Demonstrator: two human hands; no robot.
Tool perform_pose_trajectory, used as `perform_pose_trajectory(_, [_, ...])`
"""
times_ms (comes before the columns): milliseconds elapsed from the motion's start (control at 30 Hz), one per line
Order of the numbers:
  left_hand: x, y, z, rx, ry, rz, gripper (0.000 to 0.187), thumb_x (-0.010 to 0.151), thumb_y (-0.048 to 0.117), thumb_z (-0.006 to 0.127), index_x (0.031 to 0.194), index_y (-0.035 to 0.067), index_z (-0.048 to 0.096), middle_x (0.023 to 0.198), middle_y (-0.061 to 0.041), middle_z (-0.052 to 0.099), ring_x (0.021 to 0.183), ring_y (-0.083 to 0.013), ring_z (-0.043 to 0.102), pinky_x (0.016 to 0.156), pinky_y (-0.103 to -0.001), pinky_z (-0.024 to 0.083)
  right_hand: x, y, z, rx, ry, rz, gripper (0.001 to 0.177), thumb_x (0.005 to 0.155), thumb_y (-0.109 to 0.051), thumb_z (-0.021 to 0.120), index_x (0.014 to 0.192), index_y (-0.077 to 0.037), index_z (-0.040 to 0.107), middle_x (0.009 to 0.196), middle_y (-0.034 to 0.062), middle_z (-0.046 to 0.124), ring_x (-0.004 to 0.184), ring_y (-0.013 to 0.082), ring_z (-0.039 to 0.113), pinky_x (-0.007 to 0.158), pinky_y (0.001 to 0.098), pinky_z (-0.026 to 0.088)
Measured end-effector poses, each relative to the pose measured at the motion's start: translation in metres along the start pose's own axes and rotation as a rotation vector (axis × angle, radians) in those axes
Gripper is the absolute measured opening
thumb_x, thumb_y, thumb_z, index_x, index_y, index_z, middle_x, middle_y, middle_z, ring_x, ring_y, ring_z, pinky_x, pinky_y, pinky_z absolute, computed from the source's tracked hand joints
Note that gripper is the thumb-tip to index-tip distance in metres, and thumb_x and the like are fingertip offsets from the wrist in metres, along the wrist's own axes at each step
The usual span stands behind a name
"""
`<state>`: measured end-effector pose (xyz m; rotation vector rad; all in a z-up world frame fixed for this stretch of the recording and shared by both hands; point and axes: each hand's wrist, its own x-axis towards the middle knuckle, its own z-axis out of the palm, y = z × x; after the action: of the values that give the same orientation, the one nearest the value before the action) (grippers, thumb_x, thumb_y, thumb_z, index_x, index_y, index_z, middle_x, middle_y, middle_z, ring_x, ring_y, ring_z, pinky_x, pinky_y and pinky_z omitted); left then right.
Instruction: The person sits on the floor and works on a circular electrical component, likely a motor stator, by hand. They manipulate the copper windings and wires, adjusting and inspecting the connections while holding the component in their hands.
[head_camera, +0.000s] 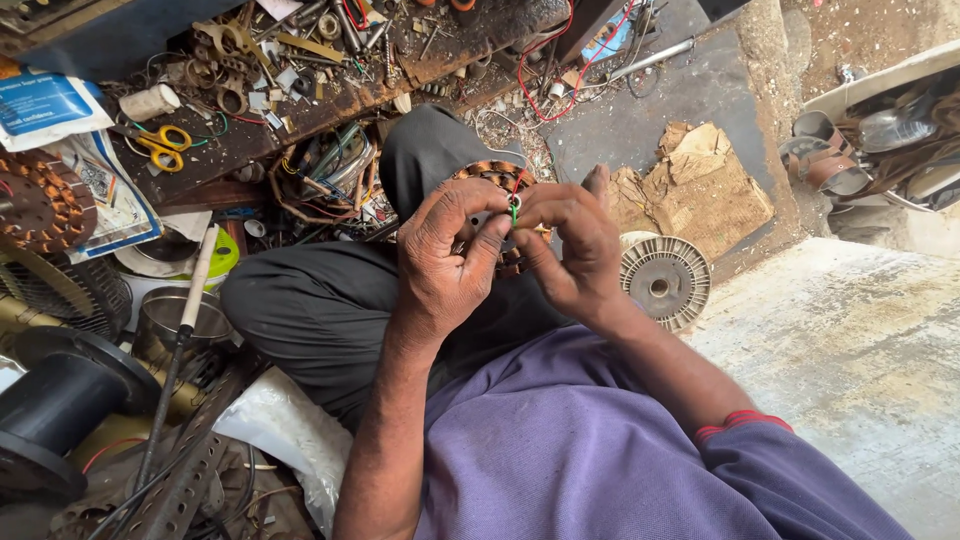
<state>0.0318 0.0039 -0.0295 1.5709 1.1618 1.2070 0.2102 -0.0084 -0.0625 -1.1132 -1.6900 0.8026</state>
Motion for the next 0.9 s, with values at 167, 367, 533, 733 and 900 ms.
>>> perform_pose_trajectory(167, [0.002,0.001,0.001,0.044,-0.001,0.122,0.013,0.104,0.004,0.071,0.115,0.006,0.064,0.109,-0.007,0.069,0.099,-0.0156,0.073,0.078,-0.027,0.062,0.0,-0.001,0.0,0.006,-0.02,0.0,0.011,0.095,-0.008,0.075,0.101,-0.008,0.065,0.111,0.0056,0.069,0.112,0.017,0.067,0.13,0.0493,0.006])
perform_pose_trajectory(367, [0.007,0.004,0.002,0.068,0.001,-0.024,0.015,0.095,0.004,0.074,0.109,0.005,0.067,0.107,-0.009,0.072,0.082,-0.0212,0.071,0.067,-0.032,0.056,0.005,0.002,-0.002,0.335,0.0,0.182,0.032,0.088,-0.009,0.079,0.114,-0.006,0.061,0.103,0.0001,0.07,0.095,0.0101,0.069,0.095,0.0313,0.05])
perform_pose_trajectory(533, [0.012,0.006,-0.005,0.181,0.0,0.143,0.013,0.1,0.002,0.073,0.109,0.005,0.065,0.102,-0.009,0.069,0.093,-0.0273,0.072,0.08,-0.038,0.058,0.02,0.002,-0.009,-0.03,0.023,0.057,0.013,0.096,-0.001,0.078,0.107,-0.006,0.074,0.091,0.0048,0.071,0.082,0.0161,0.068,0.077,0.0263,0.051])
perform_pose_trajectory(733, [0.014,0.012,-0.013,0.425,-0.035,0.179,0.011,0.101,0.006,0.071,0.108,0.005,0.063,0.098,-0.01,0.067,0.084,-0.0273,0.07,0.071,-0.04,0.054,0.04,-0.006,-0.021,-0.014,-0.187,-0.026,0.012,0.1,0.001,0.072,0.11,-0.002,0.068,0.104,0.0107,0.069,0.093,0.0165,0.071,0.081,0.0281,0.057])
perform_pose_trajectory(900, [0.01,0.014,-0.011,0.253,0.052,0.026,0.019,0.097,0.01,0.076,0.111,0.004,0.064,0.097,-0.01,0.067,0.072,-0.0262,0.065,0.063,-0.037,0.053,0.041,-0.004,-0.02,0.226,-0.171,0.157,0.024,0.101,-0.001,0.071,0.123,-0.003,0.064,0.107,0.0084,0.072,0.1,0.0136,0.071,0.089,0.0272,0.059])
